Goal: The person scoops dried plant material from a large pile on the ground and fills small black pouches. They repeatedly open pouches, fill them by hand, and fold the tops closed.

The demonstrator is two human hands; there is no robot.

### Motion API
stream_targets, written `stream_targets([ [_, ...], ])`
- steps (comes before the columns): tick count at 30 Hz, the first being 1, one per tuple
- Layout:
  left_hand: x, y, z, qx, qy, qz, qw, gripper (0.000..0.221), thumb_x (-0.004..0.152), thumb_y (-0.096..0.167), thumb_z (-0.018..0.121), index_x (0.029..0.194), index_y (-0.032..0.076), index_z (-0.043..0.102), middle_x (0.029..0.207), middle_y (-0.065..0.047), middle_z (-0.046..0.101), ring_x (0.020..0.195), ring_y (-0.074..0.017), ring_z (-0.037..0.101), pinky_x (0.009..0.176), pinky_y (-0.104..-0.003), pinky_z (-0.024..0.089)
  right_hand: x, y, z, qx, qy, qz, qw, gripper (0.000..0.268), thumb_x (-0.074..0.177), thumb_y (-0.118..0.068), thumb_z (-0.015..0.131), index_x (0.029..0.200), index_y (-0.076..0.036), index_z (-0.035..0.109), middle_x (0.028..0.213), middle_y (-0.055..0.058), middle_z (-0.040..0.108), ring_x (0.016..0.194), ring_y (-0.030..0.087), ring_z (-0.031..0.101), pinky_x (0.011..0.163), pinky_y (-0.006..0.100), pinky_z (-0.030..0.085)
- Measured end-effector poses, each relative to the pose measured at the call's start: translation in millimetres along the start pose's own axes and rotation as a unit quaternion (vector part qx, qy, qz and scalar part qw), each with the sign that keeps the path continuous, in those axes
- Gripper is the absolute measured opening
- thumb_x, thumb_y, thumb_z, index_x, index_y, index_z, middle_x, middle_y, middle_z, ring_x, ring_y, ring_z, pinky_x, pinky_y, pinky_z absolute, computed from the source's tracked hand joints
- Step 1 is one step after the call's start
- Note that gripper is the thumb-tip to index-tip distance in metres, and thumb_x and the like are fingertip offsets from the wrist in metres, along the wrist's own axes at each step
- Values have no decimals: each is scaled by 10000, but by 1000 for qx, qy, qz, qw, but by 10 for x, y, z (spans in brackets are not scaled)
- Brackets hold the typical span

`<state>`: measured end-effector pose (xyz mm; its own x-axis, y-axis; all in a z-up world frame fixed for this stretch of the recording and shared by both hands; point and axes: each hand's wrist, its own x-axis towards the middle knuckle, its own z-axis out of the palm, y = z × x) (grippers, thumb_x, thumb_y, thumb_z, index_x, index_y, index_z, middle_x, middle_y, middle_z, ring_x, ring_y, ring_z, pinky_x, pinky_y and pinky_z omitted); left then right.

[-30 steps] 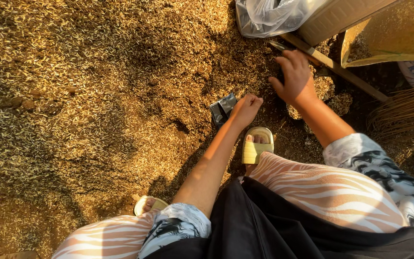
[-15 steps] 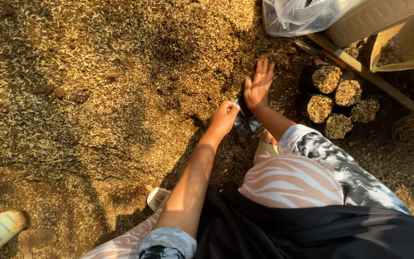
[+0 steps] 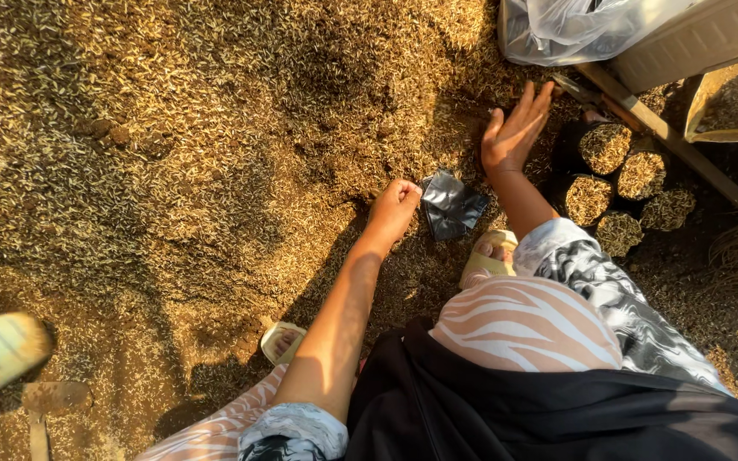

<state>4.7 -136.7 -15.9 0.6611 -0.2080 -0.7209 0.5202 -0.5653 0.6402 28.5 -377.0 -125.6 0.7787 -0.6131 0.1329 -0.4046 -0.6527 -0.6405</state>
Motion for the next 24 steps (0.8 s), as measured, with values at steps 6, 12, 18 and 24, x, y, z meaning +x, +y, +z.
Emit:
stream_targets([
  [6, -24, 33, 47, 43, 19, 7, 999, 220, 983, 318, 623, 1082, 125, 662, 1037, -10, 699, 953, -146, 654, 865, -331, 517, 199, -277, 574, 27, -45, -115, 992, 758, 1041, -320, 455, 1676, -93, 109, 1743, 110, 34, 1632, 363, 104, 1342, 512, 102],
  [12, -21, 20, 45, 58, 16, 8, 998, 246, 988, 339, 598, 1107, 132, 656, 1012, -26, 715, 921, -179, 676, 851, -346, 542, 132, -843, 257, 314, -230, -139, 911, 640, 1074, -129, 514, 1651, -88, 238, 1720, 215, 176, 1572, 370, 243, 1289, 484, 274],
  [18, -112, 14, -1, 42, 2, -11, 999, 228, 983, 327, 594, 1100, 138, 646, 1071, -32, 691, 974, -176, 659, 873, -344, 516, 55, -628, -814, 113, -446, 33, 887, 632, 906, -425, 727, 1393, -57, 562, 1320, 158, 673, 1175, 269, 674, 1052, 382, 536],
  [24, -220, 10, 40, 43, -36, -47, 997, 220, 989, 309, 586, 1085, 115, 630, 1094, -59, 687, 1018, -194, 653, 910, -358, 501, -613, -655, -991, -169, -384, -167, 892, 900, 612, -495, 941, 1302, -52, 569, 1113, 214, 674, 1021, 392, 654, 861, 475, 494],
])
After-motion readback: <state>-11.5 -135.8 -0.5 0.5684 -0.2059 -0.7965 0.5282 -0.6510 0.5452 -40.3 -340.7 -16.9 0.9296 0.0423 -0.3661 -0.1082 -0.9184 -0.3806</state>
